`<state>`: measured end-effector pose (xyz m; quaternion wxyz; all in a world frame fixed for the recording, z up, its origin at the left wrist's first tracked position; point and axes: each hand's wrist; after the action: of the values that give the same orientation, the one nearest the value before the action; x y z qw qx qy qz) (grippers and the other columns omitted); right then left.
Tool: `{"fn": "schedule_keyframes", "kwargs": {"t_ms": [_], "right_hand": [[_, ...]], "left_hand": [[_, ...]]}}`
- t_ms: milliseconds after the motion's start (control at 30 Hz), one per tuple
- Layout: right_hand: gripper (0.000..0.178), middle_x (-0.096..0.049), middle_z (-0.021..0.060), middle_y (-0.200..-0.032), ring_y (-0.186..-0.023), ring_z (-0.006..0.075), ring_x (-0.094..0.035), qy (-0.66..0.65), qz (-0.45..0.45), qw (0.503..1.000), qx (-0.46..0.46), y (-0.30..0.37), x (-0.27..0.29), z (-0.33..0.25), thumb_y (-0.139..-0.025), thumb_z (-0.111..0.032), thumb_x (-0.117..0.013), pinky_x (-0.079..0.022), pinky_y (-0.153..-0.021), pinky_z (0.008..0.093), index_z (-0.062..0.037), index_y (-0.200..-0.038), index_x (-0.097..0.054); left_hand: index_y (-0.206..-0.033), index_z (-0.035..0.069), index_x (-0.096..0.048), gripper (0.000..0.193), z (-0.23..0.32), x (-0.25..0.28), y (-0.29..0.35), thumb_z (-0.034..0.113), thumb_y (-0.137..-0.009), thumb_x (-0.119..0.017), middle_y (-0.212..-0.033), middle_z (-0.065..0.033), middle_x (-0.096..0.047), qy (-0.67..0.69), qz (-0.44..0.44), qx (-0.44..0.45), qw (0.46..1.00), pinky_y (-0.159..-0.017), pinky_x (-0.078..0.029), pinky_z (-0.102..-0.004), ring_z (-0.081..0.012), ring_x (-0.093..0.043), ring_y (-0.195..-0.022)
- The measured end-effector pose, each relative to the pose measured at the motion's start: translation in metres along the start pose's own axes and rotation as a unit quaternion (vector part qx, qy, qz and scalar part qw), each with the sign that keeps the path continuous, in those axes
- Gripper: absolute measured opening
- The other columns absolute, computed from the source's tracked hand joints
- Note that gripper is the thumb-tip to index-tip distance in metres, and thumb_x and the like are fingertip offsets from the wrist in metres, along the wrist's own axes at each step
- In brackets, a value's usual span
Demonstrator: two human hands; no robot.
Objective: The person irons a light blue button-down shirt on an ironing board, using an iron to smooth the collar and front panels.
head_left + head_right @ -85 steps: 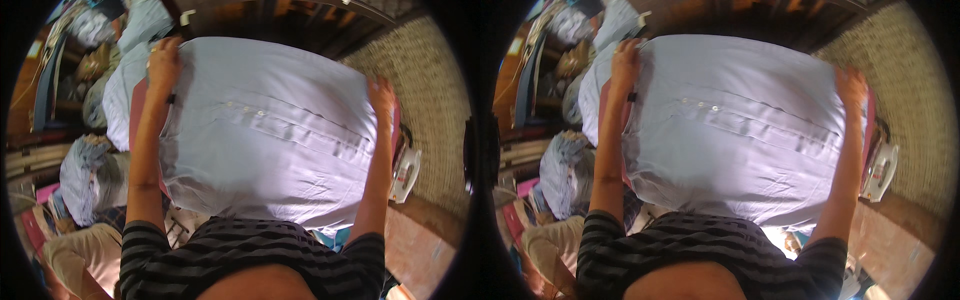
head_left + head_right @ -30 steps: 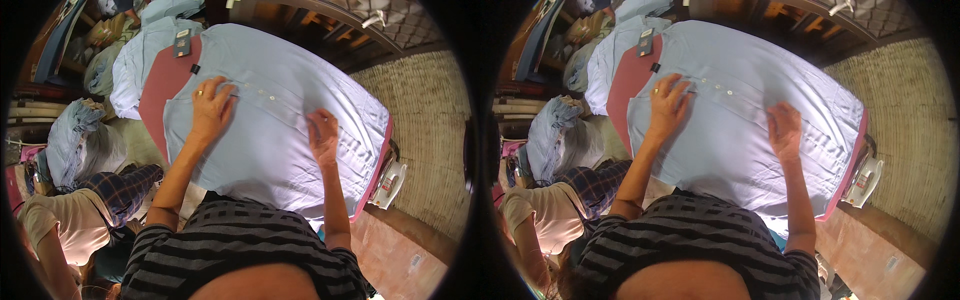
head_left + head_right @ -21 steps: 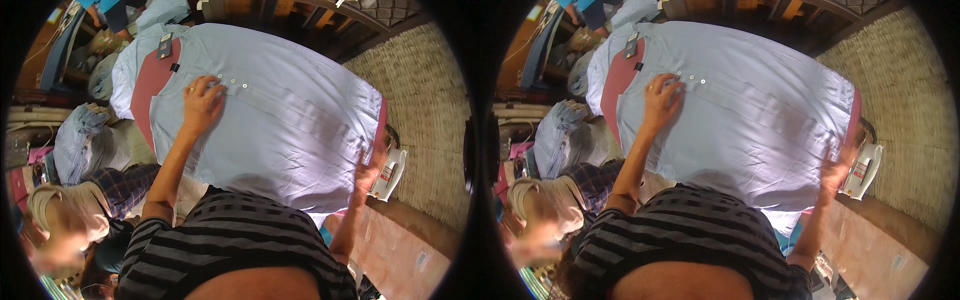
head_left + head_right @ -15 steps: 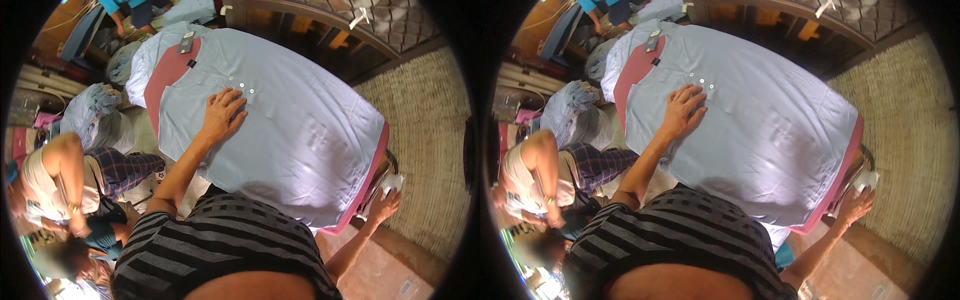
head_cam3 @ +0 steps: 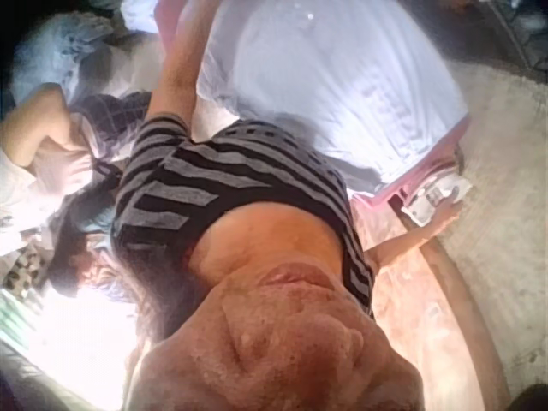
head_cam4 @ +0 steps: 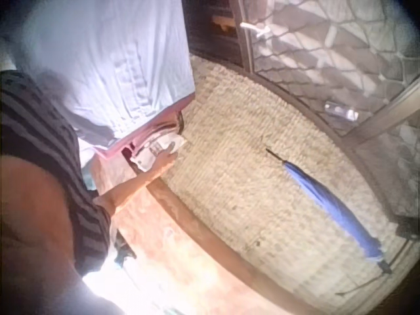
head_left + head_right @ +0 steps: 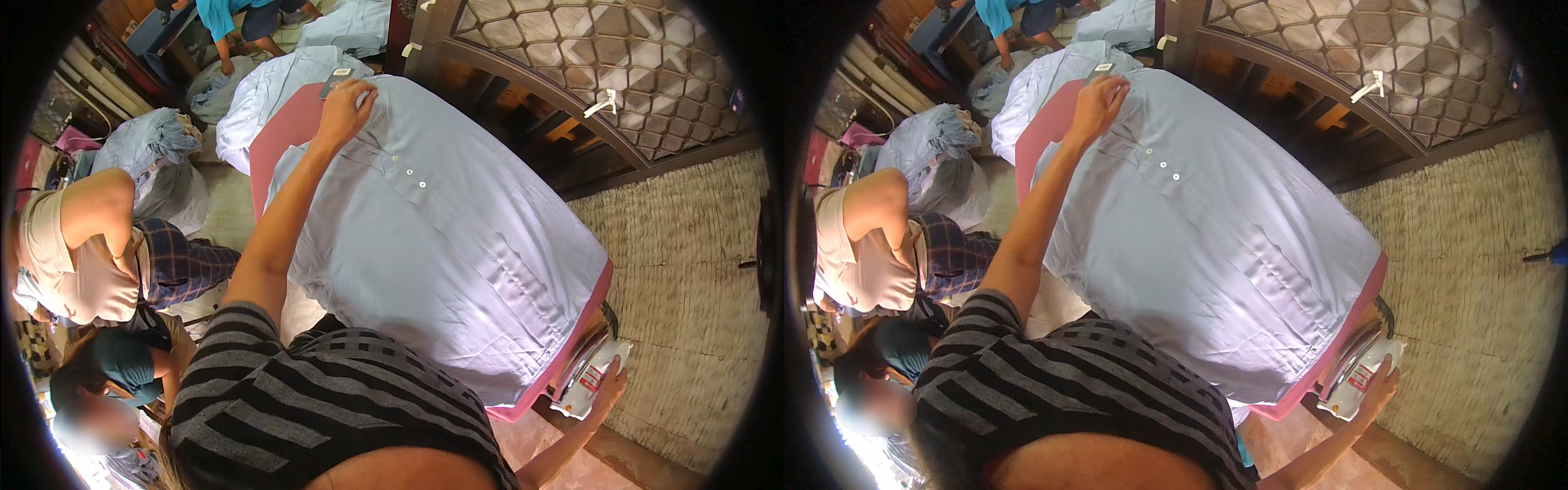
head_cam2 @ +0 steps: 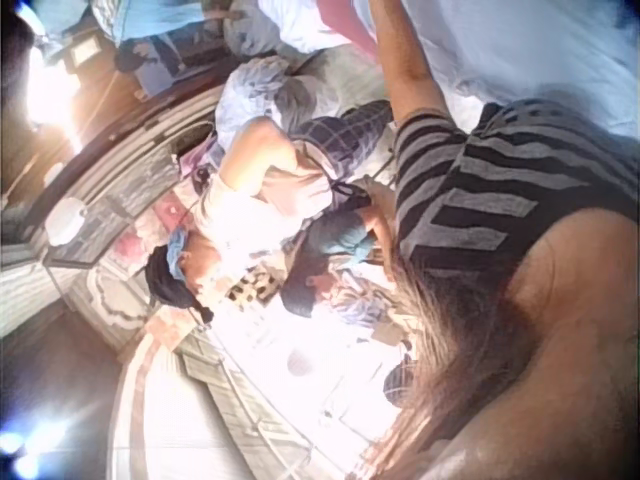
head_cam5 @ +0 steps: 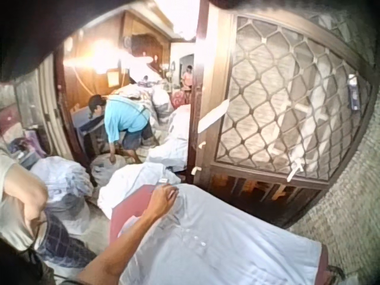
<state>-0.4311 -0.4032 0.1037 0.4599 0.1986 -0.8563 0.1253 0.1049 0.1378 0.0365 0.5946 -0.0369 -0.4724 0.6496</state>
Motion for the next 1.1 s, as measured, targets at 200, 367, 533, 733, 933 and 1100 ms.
{"fn": "schedule_keyframes", "kwargs": {"t_ms": [200, 367, 533, 733, 933, 1100], "right_hand": [[0.044, -0.069, 0.0172, -0.082, -0.070, 0.0215, -0.066, 0.080, -0.038, 0.985, 0.148, 0.034, -0.020, -0.167, -0.099, -0.034, -0.059, -0.052, -0.061, 0.0368, 0.0066, -0.114, -0.061], [0.036, -0.070, 0.0237, -0.091, -0.077, 0.0310, -0.069, 0.025, -0.141, 0.928, 0.344, 0.058, -0.122, -0.328, -0.095, -0.027, -0.063, -0.052, -0.072, 0.0435, 0.0019, -0.115, -0.063], [0.035, -0.065, 0.0302, -0.084, -0.080, 0.0484, -0.063, 0.029, -0.229, 0.828, 0.512, 0.050, -0.231, -0.438, -0.091, -0.031, -0.067, -0.050, -0.073, 0.0508, 0.0025, -0.096, -0.061], [0.041, -0.065, 0.0273, -0.078, -0.075, 0.0461, -0.063, 0.020, -0.257, 0.774, 0.579, 0.046, -0.312, -0.514, -0.090, -0.038, -0.066, -0.050, -0.070, 0.0487, 0.0022, -0.092, -0.062], [0.041, -0.065, 0.0238, -0.075, -0.070, 0.0419, -0.064, 0.033, -0.293, 0.756, 0.585, 0.041, -0.315, -0.526, -0.091, -0.040, -0.066, -0.050, -0.066, 0.0454, 0.0012, -0.091, -0.064], [0.043, -0.065, 0.0224, -0.072, -0.069, 0.0401, -0.065, 0.054, -0.308, 0.753, 0.579, 0.042, -0.318, -0.531, -0.090, -0.042, -0.066, -0.050, -0.065, 0.0443, 0.0007, -0.089, -0.065]], "left_hand": [[-0.101, 0.002, -0.073, 0.032, -0.062, -0.027, -0.052, 0.031, -0.090, -0.068, -0.098, -0.0181, -0.070, -0.108, -0.116, 0.069, 0.985, -0.081, -0.052, -0.0432, -0.0350, -0.067, -0.093], [-0.096, 0.004, -0.071, 0.040, -0.075, -0.032, -0.055, 0.043, -0.085, -0.069, -0.096, -0.0167, -0.069, -0.177, -0.196, 0.131, 0.956, -0.079, -0.051, -0.0460, -0.0346, -0.067, -0.094], [-0.089, 0.005, -0.067, 0.038, -0.092, -0.026, -0.048, 0.043, -0.084, -0.070, -0.090, -0.0131, -0.068, -0.081, -0.157, 0.155, 0.972, -0.075, -0.049, -0.0439, -0.0326, -0.066, -0.088], [-0.082, 0.006, -0.064, 0.031, -0.103, -0.032, -0.031, 0.036, -0.084, -0.070, -0.081, -0.0094, -0.062, -0.008, -0.050, 0.136, 0.989, -0.068, -0.047, -0.0444, -0.0315, -0.062, -0.079], [-0.087, 0.005, -0.067, 0.032, -0.107, -0.030, -0.027, 0.037, -0.087, -0.071, -0.082, -0.0093, -0.064, -0.002, -0.038, 0.123, 0.992, -0.068, -0.048, -0.0385, -0.0276, -0.063, -0.075], [-0.083, 0.006, -0.065, 0.028, -0.108, -0.028, -0.026, 0.034, -0.086, -0.071, -0.078, -0.0092, -0.061, 0.016, -0.021, 0.120, 0.992, -0.067, -0.047, -0.0422, -0.0303, -0.062, -0.075]]}}
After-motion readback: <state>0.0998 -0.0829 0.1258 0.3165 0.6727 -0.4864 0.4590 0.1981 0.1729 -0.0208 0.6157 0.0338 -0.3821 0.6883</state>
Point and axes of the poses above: each hand's wrist, its own y-axis away from the middle knuckle, its own x-axis out of the back of the hand, z = x × y
